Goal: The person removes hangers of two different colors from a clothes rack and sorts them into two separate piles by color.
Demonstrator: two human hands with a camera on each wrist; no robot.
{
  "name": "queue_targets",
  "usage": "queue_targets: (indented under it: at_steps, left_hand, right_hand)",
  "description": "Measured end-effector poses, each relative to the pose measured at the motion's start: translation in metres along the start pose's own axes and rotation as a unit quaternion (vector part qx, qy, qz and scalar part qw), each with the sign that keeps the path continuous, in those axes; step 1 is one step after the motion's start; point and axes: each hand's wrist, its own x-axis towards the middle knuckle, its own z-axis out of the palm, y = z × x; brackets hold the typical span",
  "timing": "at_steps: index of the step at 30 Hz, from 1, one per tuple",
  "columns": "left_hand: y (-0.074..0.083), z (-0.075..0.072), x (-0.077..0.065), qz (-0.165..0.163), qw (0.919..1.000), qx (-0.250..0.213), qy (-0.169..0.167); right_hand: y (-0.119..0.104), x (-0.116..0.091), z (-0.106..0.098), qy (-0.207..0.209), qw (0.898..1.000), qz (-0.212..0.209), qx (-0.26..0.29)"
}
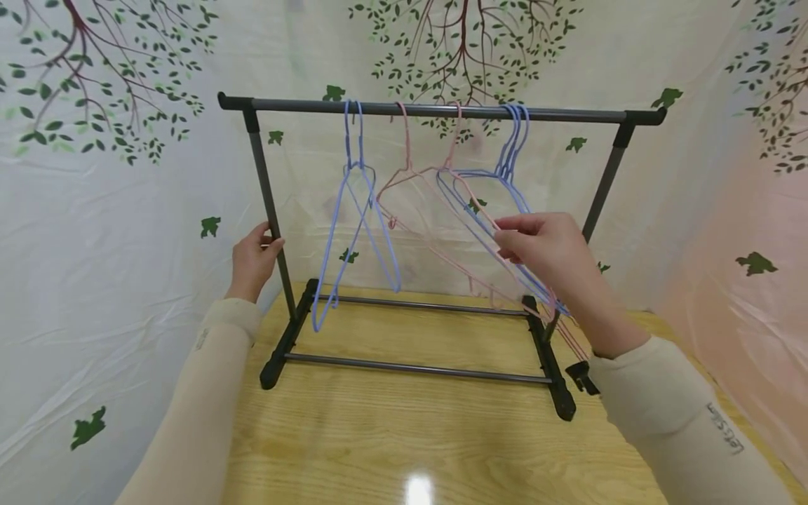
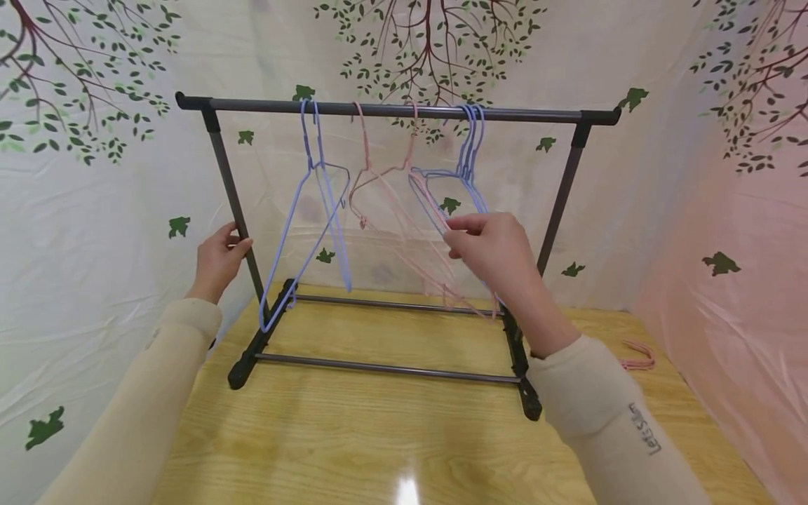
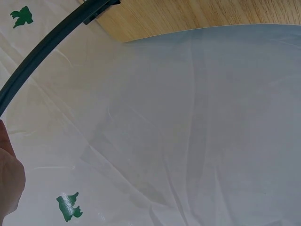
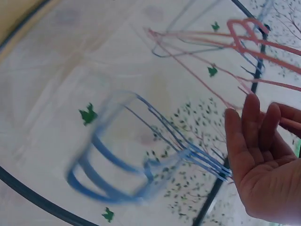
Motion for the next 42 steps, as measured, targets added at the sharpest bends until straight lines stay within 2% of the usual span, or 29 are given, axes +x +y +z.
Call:
queue_targets:
  at_steps: [4,9,13,20,28,33,36,38,40,41,42]
  left_hand:
    - [0.0,-0.001,0.0,0.003,1.0,0.0,0.003]
    - [-0.001,-0.001,0.0,0.002,1.0,0.0,0.006]
    - [0.0,-0.001,0.0,-0.003,1.0,-0.003,0.002]
    - [0.003,-0.001,0.001,-0.002,1.0,-0.005,-0.002]
    - [0.005,-0.001,-0.001,-0.004,0.9999,0.002,-0.012]
    - [0.006,0.001,0.001,-0.008,0.9999,0.002,-0.012]
    - [0.006,0.002,0.003,-0.013,0.9998,0.0,-0.013]
    - [0.006,0.002,0.003,-0.015,0.9998,-0.001,-0.013]
    - [0.005,0.002,0.002,-0.016,0.9998,-0.001,-0.012]
    - [0.004,0.001,0.002,-0.016,0.9998,-0.001,-0.011]
    - [0.004,0.001,0.001,-0.014,0.9998,0.0,-0.011]
  right_hand:
    - [-0.015,-0.001,-0.014,-0.015,0.999,-0.002,-0.05]
    - [-0.016,-0.004,-0.015,0.024,0.997,-0.02,-0.076]
    - [-0.006,-0.007,-0.009,0.062,0.996,-0.028,-0.05]
    - [0.02,-0.009,0.007,0.051,0.996,-0.045,-0.062]
    - [0.041,-0.006,0.023,0.101,0.993,-0.063,-0.018]
    - [0.047,-0.005,0.024,0.119,0.99,-0.061,-0.041]
    - [0.043,-0.007,0.028,0.157,0.979,-0.114,-0.068]
    - [0.034,-0.008,0.034,0.187,0.962,-0.181,-0.086]
    - [0.024,-0.009,0.043,0.211,0.939,-0.254,-0.098]
    - [0.018,-0.01,0.048,0.208,0.932,-0.281,-0.1]
    - [0.013,-0.011,0.053,0.197,0.929,-0.296,-0.105]
